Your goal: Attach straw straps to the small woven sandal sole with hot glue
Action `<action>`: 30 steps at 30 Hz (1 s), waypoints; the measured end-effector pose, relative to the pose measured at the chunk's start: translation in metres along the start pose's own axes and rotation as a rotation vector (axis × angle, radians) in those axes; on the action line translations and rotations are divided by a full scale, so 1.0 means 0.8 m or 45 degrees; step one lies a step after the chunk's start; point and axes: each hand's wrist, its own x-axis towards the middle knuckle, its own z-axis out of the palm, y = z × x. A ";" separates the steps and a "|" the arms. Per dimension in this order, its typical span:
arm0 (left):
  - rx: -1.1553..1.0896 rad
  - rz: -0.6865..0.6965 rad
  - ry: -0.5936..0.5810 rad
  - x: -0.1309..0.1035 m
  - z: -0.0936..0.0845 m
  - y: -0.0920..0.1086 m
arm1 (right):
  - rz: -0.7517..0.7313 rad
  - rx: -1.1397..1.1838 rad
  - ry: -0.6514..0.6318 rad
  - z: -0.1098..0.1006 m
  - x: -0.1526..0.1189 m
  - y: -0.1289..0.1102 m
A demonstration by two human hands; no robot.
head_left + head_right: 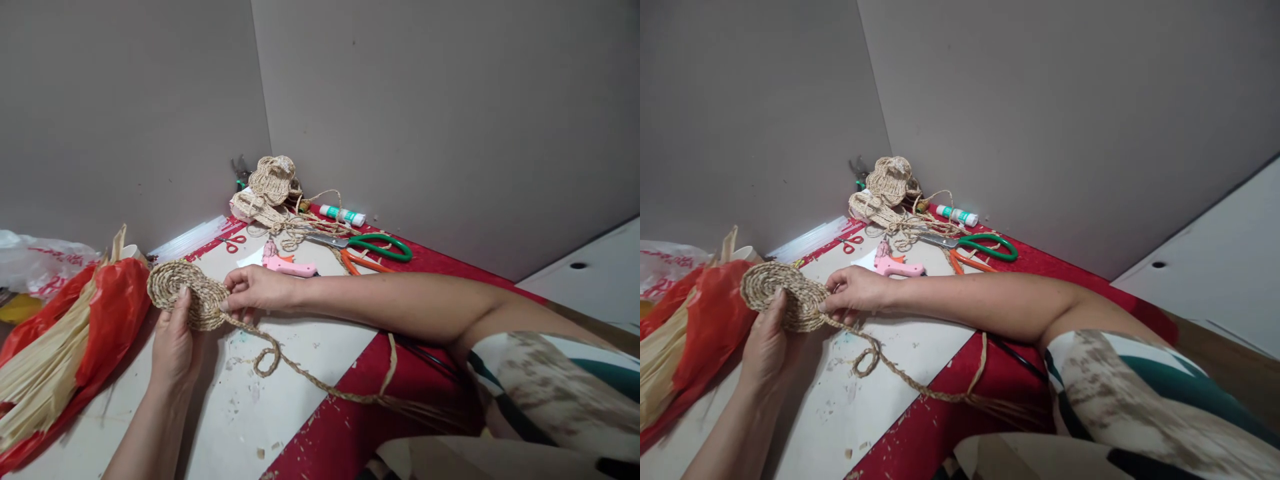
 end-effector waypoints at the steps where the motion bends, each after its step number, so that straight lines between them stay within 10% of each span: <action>1: 0.003 0.005 0.009 0.001 0.000 0.000 | 0.025 0.005 -0.030 0.000 -0.001 0.000; 9: 0.069 0.137 0.095 0.004 -0.003 -0.002 | 0.163 -0.110 -0.243 -0.002 0.001 0.017; 30: 0.114 0.189 0.043 0.003 -0.005 -0.003 | -0.065 -0.018 0.054 -0.009 0.004 -0.015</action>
